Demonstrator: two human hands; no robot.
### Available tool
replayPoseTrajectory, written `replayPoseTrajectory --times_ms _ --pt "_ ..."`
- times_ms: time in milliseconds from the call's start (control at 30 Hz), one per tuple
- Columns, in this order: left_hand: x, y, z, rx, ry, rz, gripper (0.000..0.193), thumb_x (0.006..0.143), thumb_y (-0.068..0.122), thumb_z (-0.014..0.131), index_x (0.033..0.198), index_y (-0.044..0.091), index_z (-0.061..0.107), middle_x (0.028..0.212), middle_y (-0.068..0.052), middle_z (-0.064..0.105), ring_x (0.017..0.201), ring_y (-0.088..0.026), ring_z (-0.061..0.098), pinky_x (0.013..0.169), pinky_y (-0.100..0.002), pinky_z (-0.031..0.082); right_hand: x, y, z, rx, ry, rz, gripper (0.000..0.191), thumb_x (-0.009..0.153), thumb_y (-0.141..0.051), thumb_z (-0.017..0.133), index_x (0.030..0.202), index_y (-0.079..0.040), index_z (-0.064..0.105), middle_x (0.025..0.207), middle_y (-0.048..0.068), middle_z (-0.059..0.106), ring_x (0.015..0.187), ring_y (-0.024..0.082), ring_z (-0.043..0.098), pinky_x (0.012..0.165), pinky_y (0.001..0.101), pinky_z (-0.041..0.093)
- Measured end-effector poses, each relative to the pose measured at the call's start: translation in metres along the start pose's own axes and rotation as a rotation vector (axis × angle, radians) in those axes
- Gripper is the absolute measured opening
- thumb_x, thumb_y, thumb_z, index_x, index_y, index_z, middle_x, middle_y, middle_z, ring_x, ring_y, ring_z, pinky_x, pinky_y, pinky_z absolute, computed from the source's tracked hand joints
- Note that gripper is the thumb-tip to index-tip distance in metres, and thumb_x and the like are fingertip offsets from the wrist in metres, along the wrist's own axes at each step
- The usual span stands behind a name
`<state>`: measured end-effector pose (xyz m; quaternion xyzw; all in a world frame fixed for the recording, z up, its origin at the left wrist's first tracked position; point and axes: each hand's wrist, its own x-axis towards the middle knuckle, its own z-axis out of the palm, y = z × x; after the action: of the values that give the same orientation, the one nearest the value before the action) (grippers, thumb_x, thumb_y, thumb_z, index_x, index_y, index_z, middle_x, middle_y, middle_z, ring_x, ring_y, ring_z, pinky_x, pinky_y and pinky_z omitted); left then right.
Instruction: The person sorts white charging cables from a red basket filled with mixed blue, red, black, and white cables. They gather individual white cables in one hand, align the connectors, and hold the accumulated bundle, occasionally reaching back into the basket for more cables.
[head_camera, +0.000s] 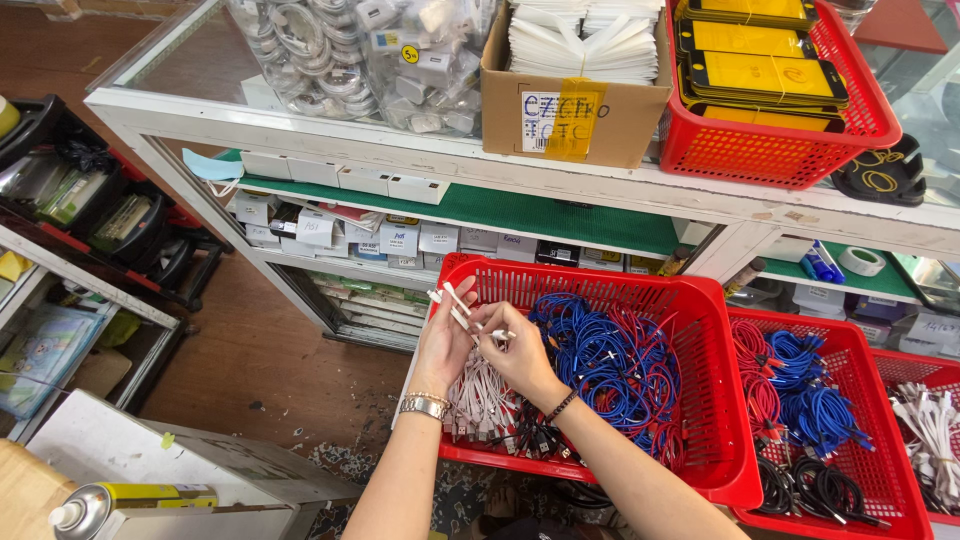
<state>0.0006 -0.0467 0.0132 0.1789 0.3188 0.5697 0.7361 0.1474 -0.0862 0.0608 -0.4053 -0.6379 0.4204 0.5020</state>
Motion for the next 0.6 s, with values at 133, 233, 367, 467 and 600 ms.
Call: replayPoseTrajectory --times_ms 133,233,367,467,600 --pt "-0.003 0.008 0.003 -0.049 -0.025 -0.036 0.045 0.107 0.038 0.045 0.129 0.004 0.064 0.106 -0.002 0.062 0.094 -0.015 0.057 0.093 -0.033 0.047 -0.001 0.001 -0.003 -0.069 -0.026 0.046 0.014 0.086 0.005 0.066 0.086 -0.002 0.054 0.111 0.011 0.073 0.099 0.02 0.072 0.094 0.0348 0.06" --pt "0.0 0.008 0.004 -0.053 0.007 -0.028 0.036 0.107 0.035 0.044 0.112 0.006 0.063 0.102 -0.005 0.065 0.095 -0.017 0.059 0.094 -0.034 0.048 0.002 0.008 -0.008 -0.047 -0.05 -0.073 0.016 0.085 0.005 0.067 0.085 -0.001 0.052 0.109 0.011 0.073 0.114 0.017 0.07 0.096 0.034 0.059" --pt "0.01 0.008 0.0 -0.031 0.076 0.087 0.032 0.107 0.033 0.042 0.089 0.01 0.054 0.084 -0.004 0.06 0.091 -0.02 0.063 0.088 -0.033 0.05 0.004 0.03 -0.012 0.038 -0.113 0.123 0.014 0.09 -0.002 0.07 0.09 -0.002 0.055 0.104 0.011 0.073 0.1 0.015 0.07 0.091 0.0316 0.058" --pt "0.017 0.021 -0.01 -0.209 0.011 0.129 0.032 0.11 0.032 0.044 0.088 0.01 0.051 0.07 0.002 0.047 0.064 -0.012 0.045 0.064 -0.029 0.043 0.0 0.051 -0.013 0.143 -0.121 0.351 0.017 0.093 -0.013 0.072 0.1 -0.005 0.059 0.101 0.011 0.071 0.092 0.015 0.069 0.084 0.0312 0.058" --pt "0.016 0.037 -0.021 -0.068 0.102 0.202 0.033 0.111 0.033 0.043 0.091 0.008 0.052 0.068 0.003 0.041 0.053 -0.007 0.031 0.048 -0.024 0.027 -0.021 0.071 0.008 -0.319 -0.358 0.42 0.023 0.092 -0.03 0.07 0.1 -0.009 0.073 0.096 0.006 0.075 0.089 0.018 0.072 0.082 0.0326 0.059"
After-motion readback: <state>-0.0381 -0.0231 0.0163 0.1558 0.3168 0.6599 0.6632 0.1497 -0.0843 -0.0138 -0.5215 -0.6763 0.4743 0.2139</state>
